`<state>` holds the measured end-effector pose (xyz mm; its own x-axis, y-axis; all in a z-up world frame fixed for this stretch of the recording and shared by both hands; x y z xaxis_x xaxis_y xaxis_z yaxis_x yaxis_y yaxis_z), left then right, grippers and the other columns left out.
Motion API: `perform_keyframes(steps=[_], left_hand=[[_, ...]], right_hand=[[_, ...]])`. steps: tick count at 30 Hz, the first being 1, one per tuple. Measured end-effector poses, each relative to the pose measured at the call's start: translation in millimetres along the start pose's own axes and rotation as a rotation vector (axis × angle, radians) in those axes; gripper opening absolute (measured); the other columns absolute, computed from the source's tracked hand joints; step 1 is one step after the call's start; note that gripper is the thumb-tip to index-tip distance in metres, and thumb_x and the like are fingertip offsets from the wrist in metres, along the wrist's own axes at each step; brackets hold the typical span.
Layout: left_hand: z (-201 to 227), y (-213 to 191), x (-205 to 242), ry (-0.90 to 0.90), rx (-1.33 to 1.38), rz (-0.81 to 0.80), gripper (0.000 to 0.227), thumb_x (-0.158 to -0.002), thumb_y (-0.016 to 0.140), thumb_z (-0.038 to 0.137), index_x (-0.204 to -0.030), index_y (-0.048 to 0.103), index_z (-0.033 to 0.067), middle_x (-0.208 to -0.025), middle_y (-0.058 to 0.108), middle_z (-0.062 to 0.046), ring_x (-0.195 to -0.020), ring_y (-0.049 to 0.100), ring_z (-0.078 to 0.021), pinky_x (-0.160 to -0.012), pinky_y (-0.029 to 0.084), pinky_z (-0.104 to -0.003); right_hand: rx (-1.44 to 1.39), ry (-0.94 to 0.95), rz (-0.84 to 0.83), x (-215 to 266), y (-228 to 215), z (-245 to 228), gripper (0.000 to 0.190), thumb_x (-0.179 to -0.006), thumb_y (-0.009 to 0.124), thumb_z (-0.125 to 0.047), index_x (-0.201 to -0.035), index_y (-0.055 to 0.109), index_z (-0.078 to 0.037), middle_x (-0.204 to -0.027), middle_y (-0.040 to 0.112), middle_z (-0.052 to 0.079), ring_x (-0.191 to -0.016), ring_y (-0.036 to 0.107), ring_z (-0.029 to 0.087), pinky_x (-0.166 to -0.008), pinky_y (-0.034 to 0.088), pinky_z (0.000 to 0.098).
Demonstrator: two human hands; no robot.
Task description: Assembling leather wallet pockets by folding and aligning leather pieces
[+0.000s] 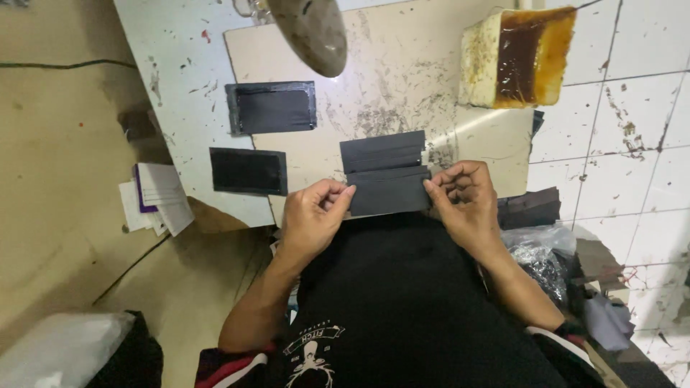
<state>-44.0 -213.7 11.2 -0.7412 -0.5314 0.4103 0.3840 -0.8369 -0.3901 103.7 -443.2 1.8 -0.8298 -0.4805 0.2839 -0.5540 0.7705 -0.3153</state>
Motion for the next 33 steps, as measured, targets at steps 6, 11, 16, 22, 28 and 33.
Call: perform_keyframes(steps=[6,11,16,22,28,33], left_hand=[[5,-5,-3,0.025,-0.025,0.023,0.012,-0.088,0.078,0.019,-0.080,0.076,0.0100,-0.060,0.072,-0.003,-0.047,0.066,-0.0144,-0.042,0.048,-0.028],[4,-5,-6,0.012,-0.014,0.010,0.014,-0.088,0.077,0.018,-0.079,0.075,0.0079,-0.055,0.069,-0.003,-0.042,0.063,-0.0146,-0.039,0.045,-0.027],[3,-6,-7,0.018,-0.003,0.008,0.014,-0.088,0.076,0.017,-0.077,0.074,0.0082,-0.053,0.068,-0.001,-0.041,0.063,-0.0138,-0.039,0.044,-0.027],[4,-6,-9,0.041,0.004,-0.003,0.015,-0.088,0.076,0.016,-0.077,0.072,0.0070,-0.054,0.069,-0.004,-0.041,0.062,-0.0161,-0.038,0.043,-0.029],[3,-6,-9,0.008,0.003,-0.024,0.015,-0.088,0.075,0.018,-0.077,0.072,0.0079,-0.052,0.069,-0.002,-0.040,0.062,-0.0129,-0.038,0.042,-0.025],[-5,-1,-12,-0.008,0.034,-0.039,0.015,-0.088,0.075,0.017,-0.076,0.072,0.0087,-0.052,0.069,-0.001,-0.040,0.061,-0.0086,-0.038,0.041,-0.022]], right_hand=[[0.054,0.003,0.029,-3,7,0,0.033,-0.096,0.078,-0.001,-0.112,0.050,0.000,-0.087,0.075,0.015,-0.060,0.066,0.014,-0.051,0.050,0.0228],[0.091,0.000,0.036,-2,9,-11,0.033,-0.095,0.079,-0.001,-0.110,0.050,0.001,-0.086,0.075,0.015,-0.058,0.066,0.015,-0.048,0.049,0.0235],[0.087,0.017,0.047,-2,11,-8,0.032,-0.095,0.079,-0.001,-0.110,0.051,0.000,-0.087,0.075,0.014,-0.058,0.065,0.014,-0.047,0.048,0.0229],[0.077,0.019,0.057,-1,10,0,0.031,-0.096,0.079,0.000,-0.111,0.051,-0.001,-0.087,0.074,0.013,-0.057,0.063,0.013,-0.044,0.048,0.0228],[0.085,0.003,0.057,-2,10,-1,0.032,-0.095,0.079,0.000,-0.110,0.051,-0.001,-0.088,0.074,0.013,-0.060,0.064,0.014,-0.048,0.048,0.0216],[0.106,-0.017,0.059,-1,11,-2,0.032,-0.095,0.079,0.001,-0.108,0.051,0.000,-0.086,0.074,0.015,-0.060,0.065,0.016,-0.046,0.047,0.0234]])
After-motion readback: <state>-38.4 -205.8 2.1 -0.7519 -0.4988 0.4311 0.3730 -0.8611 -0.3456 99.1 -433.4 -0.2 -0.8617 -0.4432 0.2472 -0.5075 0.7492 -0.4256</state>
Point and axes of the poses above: each hand's wrist, its own x-axis away from the middle knuckle, its own y-axis out of the palm, z = x × y, the point moved 4 cm from there along -x, towards the middle knuckle
